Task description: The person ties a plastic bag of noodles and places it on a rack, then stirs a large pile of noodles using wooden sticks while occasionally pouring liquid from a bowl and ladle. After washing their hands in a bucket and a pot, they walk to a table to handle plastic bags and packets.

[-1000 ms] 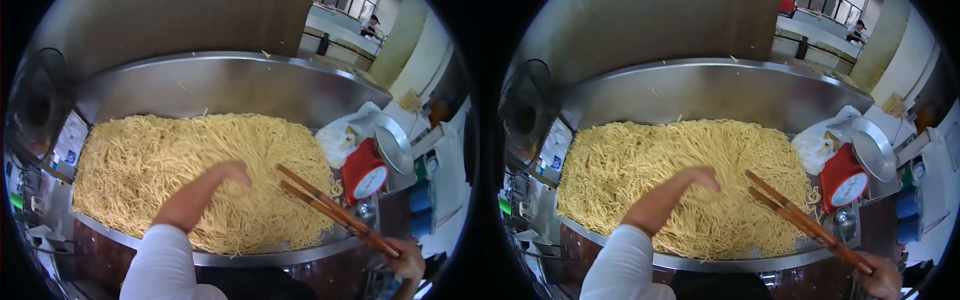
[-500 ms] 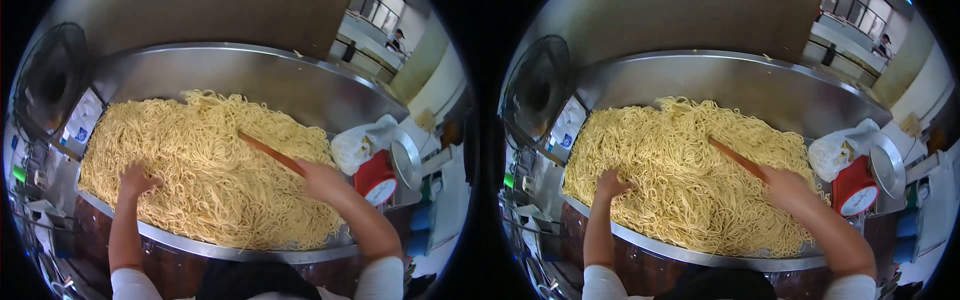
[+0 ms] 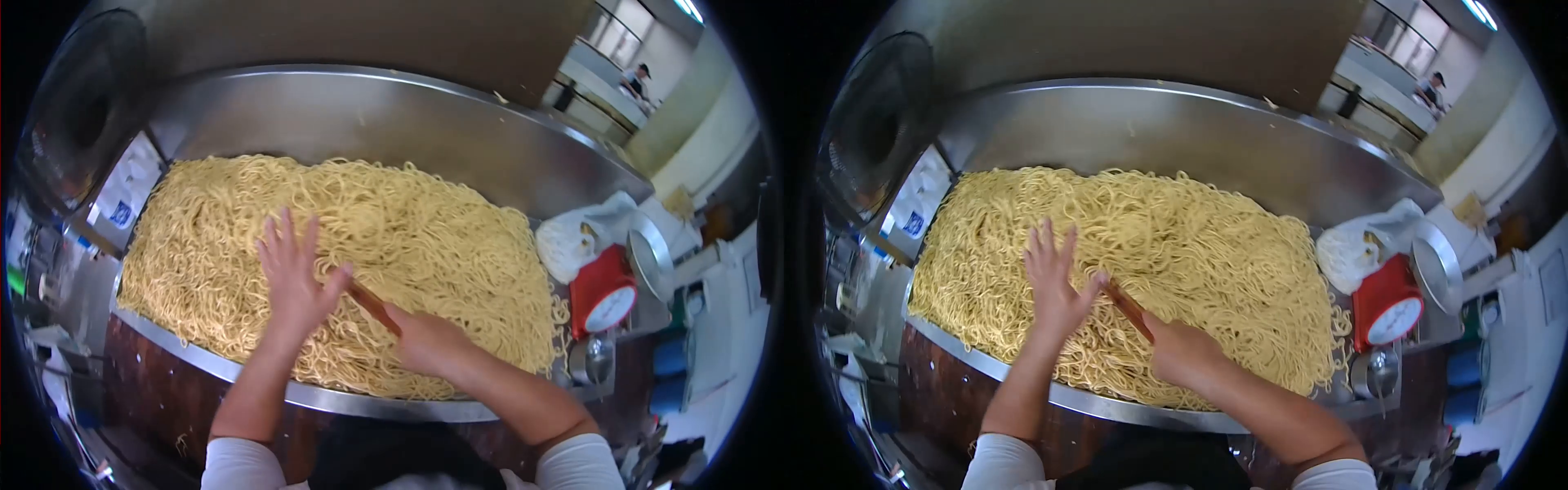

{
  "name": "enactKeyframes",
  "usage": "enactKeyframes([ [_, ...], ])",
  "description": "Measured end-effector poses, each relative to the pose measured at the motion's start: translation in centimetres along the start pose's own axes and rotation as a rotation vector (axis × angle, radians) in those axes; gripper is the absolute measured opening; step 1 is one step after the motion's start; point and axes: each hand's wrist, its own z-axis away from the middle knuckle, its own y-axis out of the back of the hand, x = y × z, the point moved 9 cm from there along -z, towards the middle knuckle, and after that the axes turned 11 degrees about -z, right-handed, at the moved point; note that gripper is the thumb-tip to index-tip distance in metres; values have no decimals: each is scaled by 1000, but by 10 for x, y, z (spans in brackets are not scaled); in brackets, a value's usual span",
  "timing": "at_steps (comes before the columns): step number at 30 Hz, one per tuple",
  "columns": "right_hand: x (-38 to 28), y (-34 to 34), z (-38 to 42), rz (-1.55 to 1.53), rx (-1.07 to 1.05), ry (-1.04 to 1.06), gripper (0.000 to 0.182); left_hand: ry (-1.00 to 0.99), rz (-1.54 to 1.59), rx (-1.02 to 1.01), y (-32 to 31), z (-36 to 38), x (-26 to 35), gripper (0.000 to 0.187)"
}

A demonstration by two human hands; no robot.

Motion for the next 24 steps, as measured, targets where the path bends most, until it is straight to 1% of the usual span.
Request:
enactKeyframes([
  [1,18,4,21,-37,20,19,63,-20,20,-13,2,-16,-3,86],
  [3,77,36,84,-106,55,95,60,-36,-63,-101,-6,-43,-8,78],
  [4,95,59,127,-213,8,1,63,-41,-43,-95,-8,-47,-5,78],
  [5,104,85,174,-169,8,-101,67,-53,-30,-182,-19,-50,2,75],
  [6,114,106,219,-169,45,-95,68,-71,-22,-271,-31,-53,12,73],
  [7,116,121,265,-156,117,-223,66,-101,-66,-374,-46,-49,24,79],
  [8,121,132,296,-143,186,-348,65,-116,-62,-373,-54,-45,38,79],
  [9,126,132,295,-148,191,-351,65,-171,-94,-474,-71,-35,54,83],
  [10,138,135,294,23,249,-466,61,-227,-130,-580,-84,-26,69,88],
  [11,150,136,290,195,305,-578,58,-231,-164,-695,-94,-23,78,95],
  [12,167,134,256,242,366,-553,56,-237,-170,-696,-112,-29,85,95],
  [13,187,134,208,296,421,-525,54,-159,-187,-709,-149,-34,83,97],
  [14,191,139,159,341,452,-456,55,-72,-205,-732,-185,-27,78,99],
  [15,196,143,118,323,502,-381,55,-81,160,-790,-214,-9,113,103],
  [16,205,134,107,317,494,-368,55,-167,-140,-864,-219,4,173,107],
  [17,214,131,101,231,517,-371,56,-294,-71,-962,-260,45,236,112],
  [18,220,133,101,155,537,-374,58,-464,3,-1125,-228,72,285,112],
  [19,228,128,121,145,529,-403,60,-520,31,-1142,-198,94,316,107],
  [20,235,118,155,134,512,-432,62,-561,149,-1117,-179,113,321,102],
  [21,230,112,191,33,474,-428,68,-601,263,-1097,-164,128,325,98],
  [22,245,108,227,-16,480,-313,68,-579,263,-1121,-153,136,308,98],
  [23,252,110,267,-164,464,-372,65,-593,305,-996,-133,136,279,94],
  [24,248,114,298,-331,456,-384,62,-608,342,-873,-114,139,245,89],
])
